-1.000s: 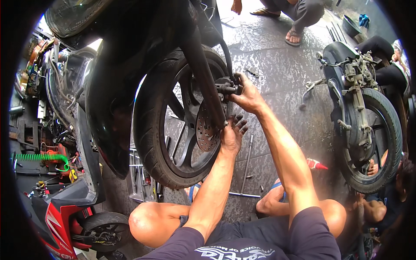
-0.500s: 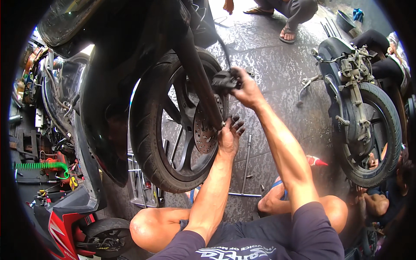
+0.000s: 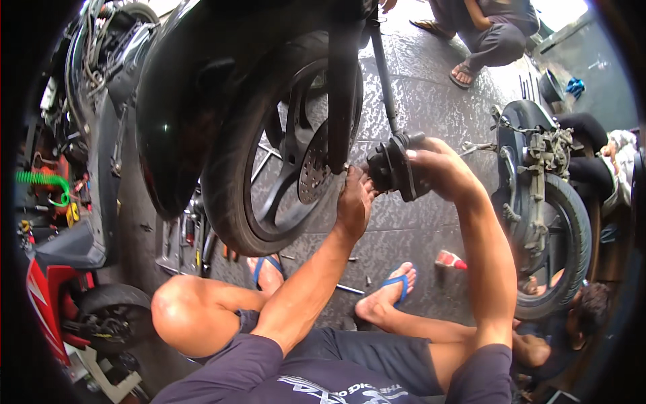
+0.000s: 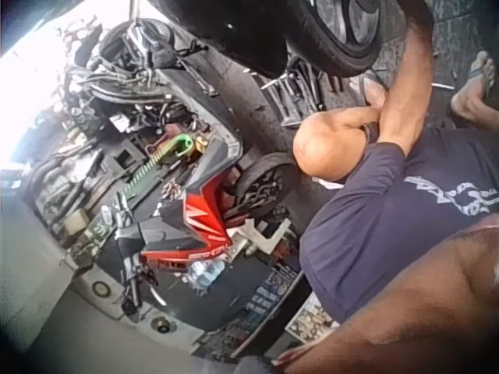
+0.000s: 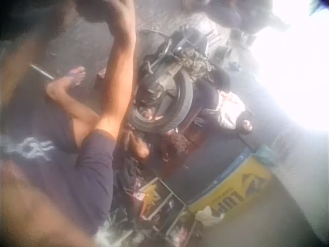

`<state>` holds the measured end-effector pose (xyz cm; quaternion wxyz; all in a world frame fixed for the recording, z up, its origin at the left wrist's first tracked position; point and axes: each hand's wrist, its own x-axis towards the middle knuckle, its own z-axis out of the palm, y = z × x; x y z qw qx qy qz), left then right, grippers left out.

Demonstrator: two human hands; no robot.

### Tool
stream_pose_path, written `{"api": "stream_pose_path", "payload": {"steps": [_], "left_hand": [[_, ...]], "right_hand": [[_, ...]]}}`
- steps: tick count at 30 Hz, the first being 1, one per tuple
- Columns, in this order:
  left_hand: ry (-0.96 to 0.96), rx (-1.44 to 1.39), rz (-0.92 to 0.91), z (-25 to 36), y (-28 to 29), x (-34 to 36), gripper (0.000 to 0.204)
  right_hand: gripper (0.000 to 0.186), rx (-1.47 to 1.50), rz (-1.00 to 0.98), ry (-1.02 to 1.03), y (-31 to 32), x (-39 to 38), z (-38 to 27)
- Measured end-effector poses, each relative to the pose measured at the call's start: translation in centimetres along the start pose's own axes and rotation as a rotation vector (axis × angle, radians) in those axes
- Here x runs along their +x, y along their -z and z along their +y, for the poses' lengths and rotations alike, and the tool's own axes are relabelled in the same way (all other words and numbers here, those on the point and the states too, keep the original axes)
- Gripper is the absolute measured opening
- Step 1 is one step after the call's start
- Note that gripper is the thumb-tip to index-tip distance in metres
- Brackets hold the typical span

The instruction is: The person removes the brake caliper from a motorcycle, uses pliers to handle internal components, and applies a red substance to the assembly before reattaching it to the wheel.

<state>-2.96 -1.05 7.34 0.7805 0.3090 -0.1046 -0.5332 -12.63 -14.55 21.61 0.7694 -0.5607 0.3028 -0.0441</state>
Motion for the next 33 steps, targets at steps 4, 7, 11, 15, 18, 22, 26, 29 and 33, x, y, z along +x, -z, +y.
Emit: {"api": "stream_pose_path", "payload": {"steps": [4,7,11,15,18,22,26,29,33], "left_hand": [[-0.316,-0.087,-0.166,3.7,-6.2,-3.0,0.076],[-0.58,0.18,-0.198,6.5,-9.1,-4.0,0.098],[-0.627,0.226,-0.275,7.7,-10.7,-4.0,0.095],[-0.202,-0.679,-0.309,8.5,-10.9,-2.6,0.078],[-0.104,-0.601,-0.19,8.8,-12.4,-2.3,0.062],[-0.022,-0.641,-0.3,8.4,-12.9,-2.5,0.044],[-0.035,-0.673,-0.352,8.1,-13.2,-3.0,0.047],[-0.015,-0.593,-0.3,9.2,-14.2,-3.5,0.048],[-0.043,-0.485,-0.242,10.2,-15.1,-3.6,0.049]], "right_hand": [[0.038,0.077,0.111,0.008,-3.1,-3.5,-3.3],[0.038,0.103,0.227,0.02,-5.3,-5.0,-5.6],[0.037,0.092,0.295,-0.005,-7.1,-5.8,-7.0],[0.033,0.158,0.309,-0.044,-7.9,-6.1,-6.6],[0.033,0.374,0.342,-0.06,-6.7,-7.2,-5.0],[0.042,-0.143,0.753,0.257,-9.3,-9.2,-4.7],[0.032,-0.725,1.13,0.765,-10.4,-11.1,-2.5],[0.017,-1.149,1.021,0.596,-12.3,-12.8,-2.7],[0.017,-0.984,0.985,0.459,-12.8,-11.2,-1.0]]}}
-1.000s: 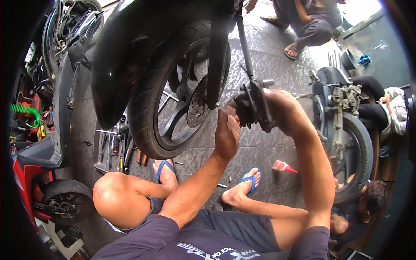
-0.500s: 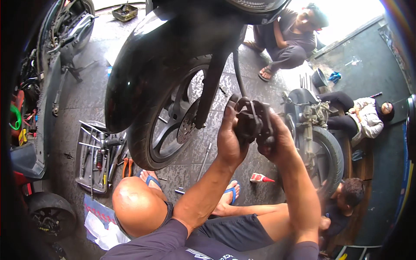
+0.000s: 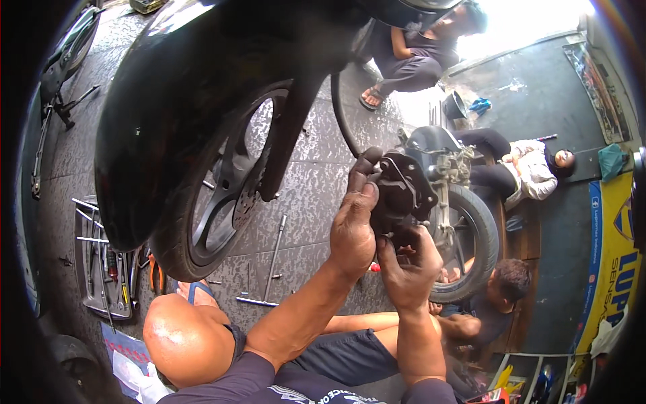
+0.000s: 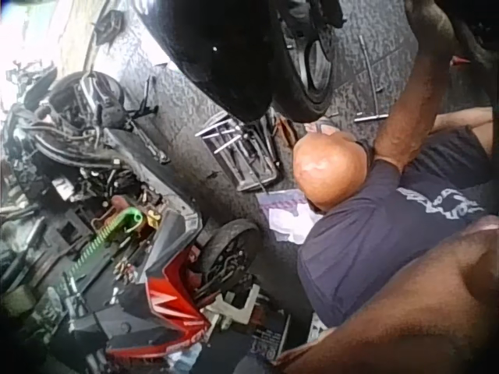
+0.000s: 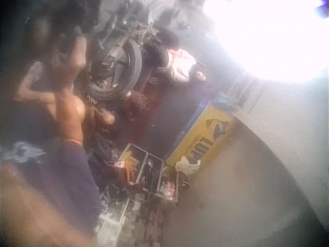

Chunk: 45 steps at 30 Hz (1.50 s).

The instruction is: The person removes the brake caliper from a motorcycle, uses pliers to handle internal components, and applies a red substance to the assembly before reattaching it to the wheel.

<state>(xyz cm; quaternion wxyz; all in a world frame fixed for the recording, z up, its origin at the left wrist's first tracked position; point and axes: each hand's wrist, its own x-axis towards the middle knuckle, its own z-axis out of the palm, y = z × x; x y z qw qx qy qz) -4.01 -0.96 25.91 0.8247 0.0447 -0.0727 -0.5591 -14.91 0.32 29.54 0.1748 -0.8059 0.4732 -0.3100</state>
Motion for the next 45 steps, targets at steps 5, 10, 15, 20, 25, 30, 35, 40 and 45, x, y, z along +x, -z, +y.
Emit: {"api": "stream_pose_path", "payload": {"steps": [5,10,15,20,25,30,35,40,45], "left_hand": [[-0.018,0.006,-0.021,-0.8,0.5,0.3,0.047],[-0.023,-0.063,-0.01,-0.9,0.4,0.3,0.045],[-0.021,0.002,-0.033,-1.0,0.9,0.4,0.044],[-0.061,0.293,-0.024,-1.5,1.4,0.3,0.045],[-0.025,0.368,-0.047,-0.9,1.5,0.1,0.047],[-0.046,0.362,-0.116,-0.6,1.6,0.0,0.046],[-0.049,0.227,-0.167,-0.4,1.5,0.0,0.044],[-0.03,0.345,-0.136,-0.2,1.8,-0.2,0.052],[-0.115,0.58,-0.161,-0.8,3.0,0.0,0.05]], "right_hand": [[0.009,0.057,-0.008,0.05,-0.1,0.4,0.7],[0.012,0.2,-0.043,-0.073,0.6,0.3,1.3],[0.006,0.343,0.157,-0.189,0.8,0.6,-0.2],[0.006,0.518,0.348,-0.174,1.5,2.0,-0.9],[0.005,0.555,0.407,-0.144,1.7,3.3,-0.3],[0.006,0.54,0.431,-0.136,1.7,4.7,-0.5],[0.007,0.608,0.437,-0.127,1.5,5.1,-0.6],[0.008,0.639,0.457,-0.19,0.9,4.8,-1.2],[0.009,0.752,0.557,-0.259,0.1,4.7,-1.2]]}}
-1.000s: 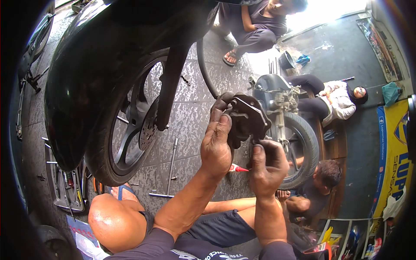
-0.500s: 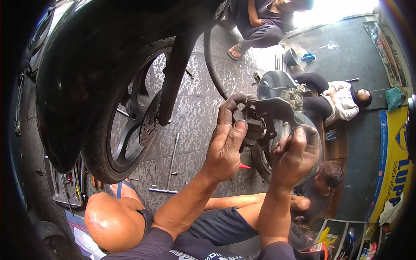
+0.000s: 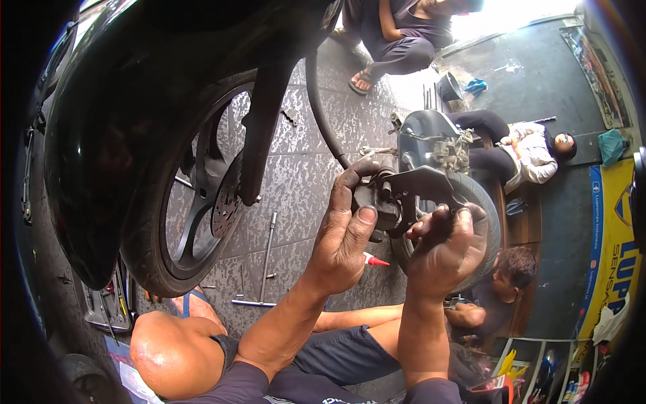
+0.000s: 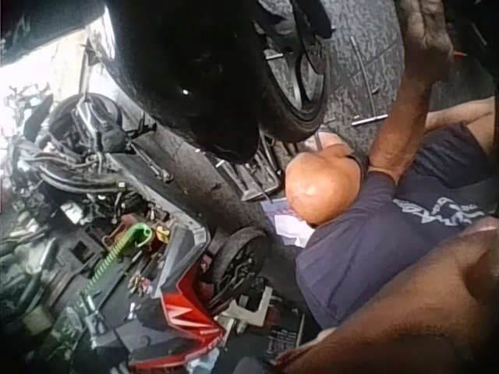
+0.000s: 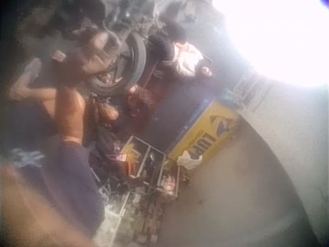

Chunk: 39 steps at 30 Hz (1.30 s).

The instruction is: The person removes the brake caliper from a motorcycle, uses pliers to handle internal components, and applies a red substance to the assembly before reattaching it to the wheel.

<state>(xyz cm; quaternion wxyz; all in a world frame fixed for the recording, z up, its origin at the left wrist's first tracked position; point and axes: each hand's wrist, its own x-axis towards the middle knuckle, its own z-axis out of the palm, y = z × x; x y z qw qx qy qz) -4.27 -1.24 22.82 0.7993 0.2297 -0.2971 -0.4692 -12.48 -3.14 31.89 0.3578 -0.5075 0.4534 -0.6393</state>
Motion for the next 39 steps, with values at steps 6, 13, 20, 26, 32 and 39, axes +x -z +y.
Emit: {"api": "stream_pose_path", "payload": {"steps": [6,13,20,26,32,39], "left_hand": [[0.063,0.078,0.027,-0.2,0.8,-0.4,0.046],[0.05,0.221,-0.012,0.2,1.4,-0.3,0.043],[-0.03,0.374,-0.029,-0.7,2.3,0.2,0.041],[0.19,-0.02,0.049,0.6,2.6,-0.2,0.046],[0.173,-0.055,-0.045,0.6,2.3,-0.1,0.059],[0.232,-0.15,-0.017,2.1,3.3,-0.1,0.063]], "right_hand": [[0.013,0.076,-0.182,-0.416,1.9,3.0,0.8],[0.015,-0.005,-0.34,-0.32,2.0,4.3,1.1],[0.016,-0.001,-0.417,-0.186,2.5,4.0,-0.3],[0.017,-0.291,-0.086,-0.141,6.2,6.8,5.6],[0.041,-1.255,-0.778,-0.135,15.9,-2.1,24.2],[0.017,-0.801,-0.495,-0.059,8.7,-1.8,14.2]]}}
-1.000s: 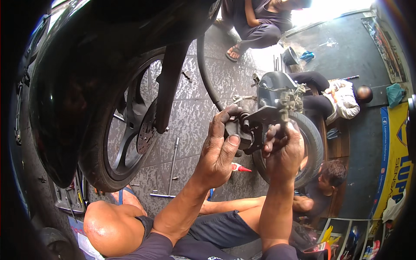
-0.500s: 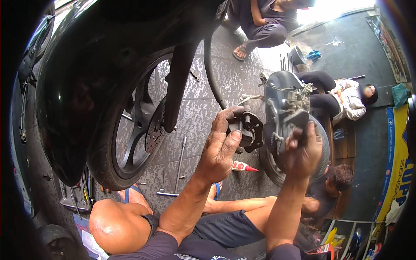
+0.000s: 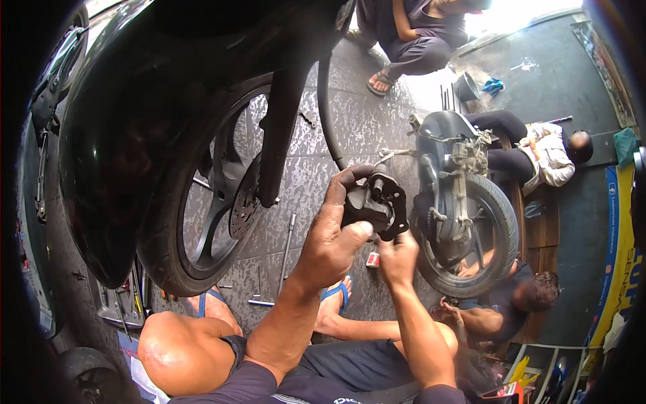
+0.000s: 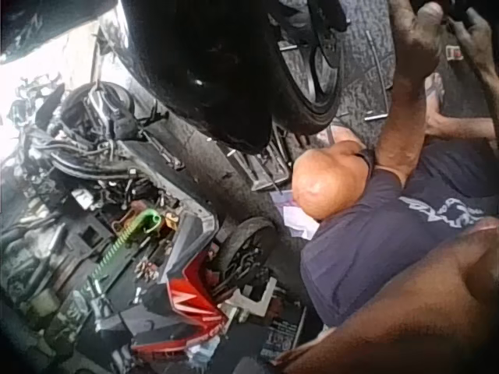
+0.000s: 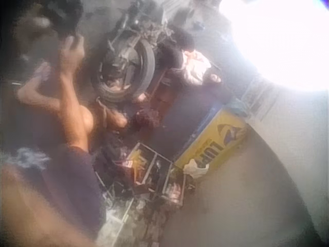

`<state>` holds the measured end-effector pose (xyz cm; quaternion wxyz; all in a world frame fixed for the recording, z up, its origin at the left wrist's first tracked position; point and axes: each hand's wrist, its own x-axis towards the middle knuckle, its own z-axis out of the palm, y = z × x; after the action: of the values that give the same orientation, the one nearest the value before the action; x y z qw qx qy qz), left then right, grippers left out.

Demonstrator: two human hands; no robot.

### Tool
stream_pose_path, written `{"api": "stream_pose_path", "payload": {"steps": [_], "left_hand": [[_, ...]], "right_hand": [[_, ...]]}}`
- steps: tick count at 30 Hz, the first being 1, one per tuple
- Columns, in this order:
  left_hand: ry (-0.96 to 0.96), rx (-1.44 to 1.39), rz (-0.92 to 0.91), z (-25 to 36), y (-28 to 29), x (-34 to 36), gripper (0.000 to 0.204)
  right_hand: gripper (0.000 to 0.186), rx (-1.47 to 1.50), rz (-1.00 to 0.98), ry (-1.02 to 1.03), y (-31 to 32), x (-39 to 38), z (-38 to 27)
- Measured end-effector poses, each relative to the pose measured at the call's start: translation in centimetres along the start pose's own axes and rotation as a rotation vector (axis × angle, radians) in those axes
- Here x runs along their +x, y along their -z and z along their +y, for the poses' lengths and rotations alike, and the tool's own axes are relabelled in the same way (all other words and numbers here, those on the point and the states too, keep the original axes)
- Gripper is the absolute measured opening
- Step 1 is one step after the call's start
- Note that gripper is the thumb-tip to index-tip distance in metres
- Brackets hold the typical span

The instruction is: The person removes the brake caliper from a motorcycle, uses pliers to handle internal components, and applies a red substance to the assembly before reattaching it to the wheel.

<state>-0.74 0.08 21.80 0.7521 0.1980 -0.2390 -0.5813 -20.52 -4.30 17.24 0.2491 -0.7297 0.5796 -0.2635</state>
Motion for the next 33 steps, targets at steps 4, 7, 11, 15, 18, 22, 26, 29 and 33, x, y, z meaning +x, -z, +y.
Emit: {"api": "stream_pose_path", "payload": {"steps": [4,7,11,15,18,22,26,29,33], "left_hand": [[-0.019,-0.213,-0.009,-1.2,-0.6,0.5,0.06],[-0.05,-0.341,0.061,-0.9,-2.1,0.8,0.059],[-0.043,-0.321,0.102,-1.2,-2.6,1.0,0.062],[-0.079,-0.321,0.05,-1.5,-2.8,0.9,0.056],[-0.061,-0.293,0.069,-1.5,-2.7,0.9,0.056],[-0.065,-0.278,0.067,-1.6,-2.4,0.8,0.056],[-0.061,-0.298,0.065,-1.8,-2.6,0.8,0.057],[-0.066,-0.308,0.058,-1.8,-2.5,0.8,0.057],[-0.064,-0.288,0.099,-1.6,-2.7,1.0,0.057]], "right_hand": [[0.012,0.713,0.082,-0.052,3.2,-0.6,-8.9],[0.013,0.945,0.02,-0.185,3.2,-1.2,-10.4],[0.018,0.822,-0.055,-0.203,2.2,-1.7,-10.1],[0.026,0.8,0.062,-0.112,1.0,-2.4,-9.2],[0.02,0.765,0.111,-0.094,0.6,-2.8,-9.7],[0.012,0.684,0.119,-0.075,0.2,-2.5,-10.3],[0.009,0.597,0.149,-0.031,0.3,-2.9,-10.2],[0.009,0.58,0.158,0.016,0.7,-3.1,-9.6],[0.006,0.696,0.14,-0.054,1.6,-3.1,-9.4]]}}
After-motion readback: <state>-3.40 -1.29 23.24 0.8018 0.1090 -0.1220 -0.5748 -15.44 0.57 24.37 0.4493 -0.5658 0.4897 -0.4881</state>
